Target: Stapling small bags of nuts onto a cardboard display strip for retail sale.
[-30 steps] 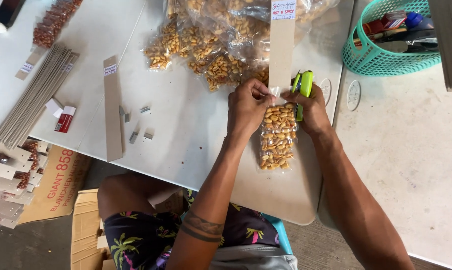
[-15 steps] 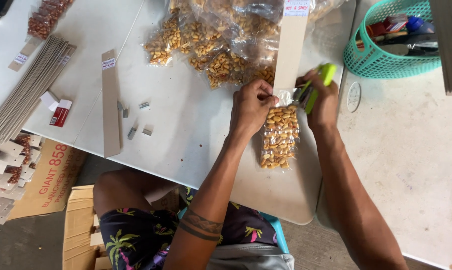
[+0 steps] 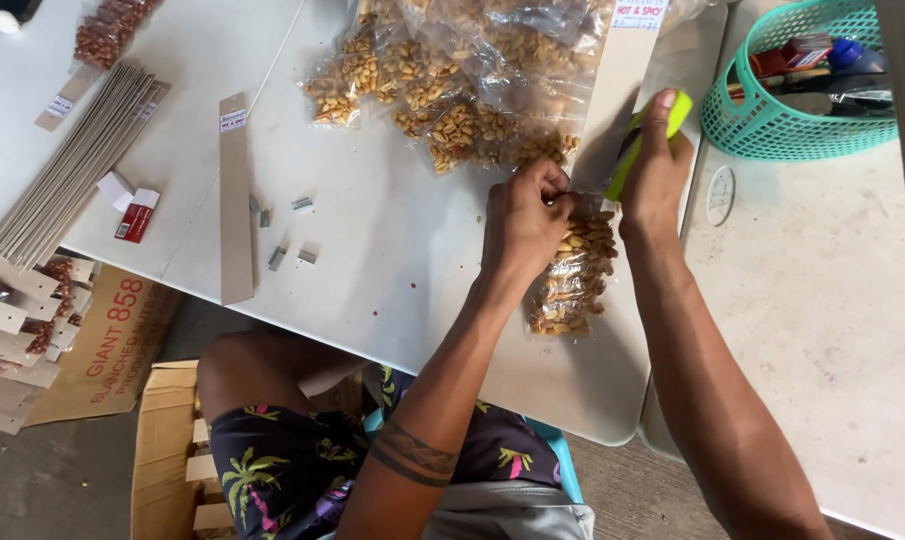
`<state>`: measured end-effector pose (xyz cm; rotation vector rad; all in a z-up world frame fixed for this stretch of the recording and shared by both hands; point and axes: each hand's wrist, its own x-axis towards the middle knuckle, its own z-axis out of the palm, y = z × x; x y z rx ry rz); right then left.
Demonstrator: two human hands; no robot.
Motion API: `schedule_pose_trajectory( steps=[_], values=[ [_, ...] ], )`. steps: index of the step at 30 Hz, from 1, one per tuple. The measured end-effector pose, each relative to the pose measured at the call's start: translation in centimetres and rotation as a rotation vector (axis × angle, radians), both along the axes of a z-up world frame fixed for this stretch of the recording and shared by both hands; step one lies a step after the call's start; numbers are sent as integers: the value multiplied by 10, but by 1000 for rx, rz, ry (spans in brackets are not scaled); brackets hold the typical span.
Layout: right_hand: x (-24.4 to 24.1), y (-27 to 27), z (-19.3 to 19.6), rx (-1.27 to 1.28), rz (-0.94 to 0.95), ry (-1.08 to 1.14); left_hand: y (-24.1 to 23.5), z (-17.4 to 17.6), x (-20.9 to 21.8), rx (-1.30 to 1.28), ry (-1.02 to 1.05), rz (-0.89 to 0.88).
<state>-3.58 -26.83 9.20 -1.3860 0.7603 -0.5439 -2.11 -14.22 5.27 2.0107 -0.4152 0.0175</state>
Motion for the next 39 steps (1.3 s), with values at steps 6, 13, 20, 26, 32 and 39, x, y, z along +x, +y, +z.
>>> schedule_pose_trajectory(
  steps=[6, 13, 20, 26, 32, 39],
  values=[
    [-19, 9, 12, 75, -80, -180, 7, 9, -4, -4, -14, -26],
    [-14, 14, 16, -15, 9, -35, 8, 16, -6, 19, 49, -26],
    [-23, 0, 10, 64, -283, -286, 18, 25, -11, -76, 25, -39],
    [-20, 16, 2, -137, -92, -76, 16, 28, -13, -136, 53, -73],
    [17, 1, -30, -94, -36, -78, 12, 19, -13, -98, 40, -82],
    [5, -27, -19, -153, 434, -56, 30, 7, 10, -370, 187, -263]
  ],
)
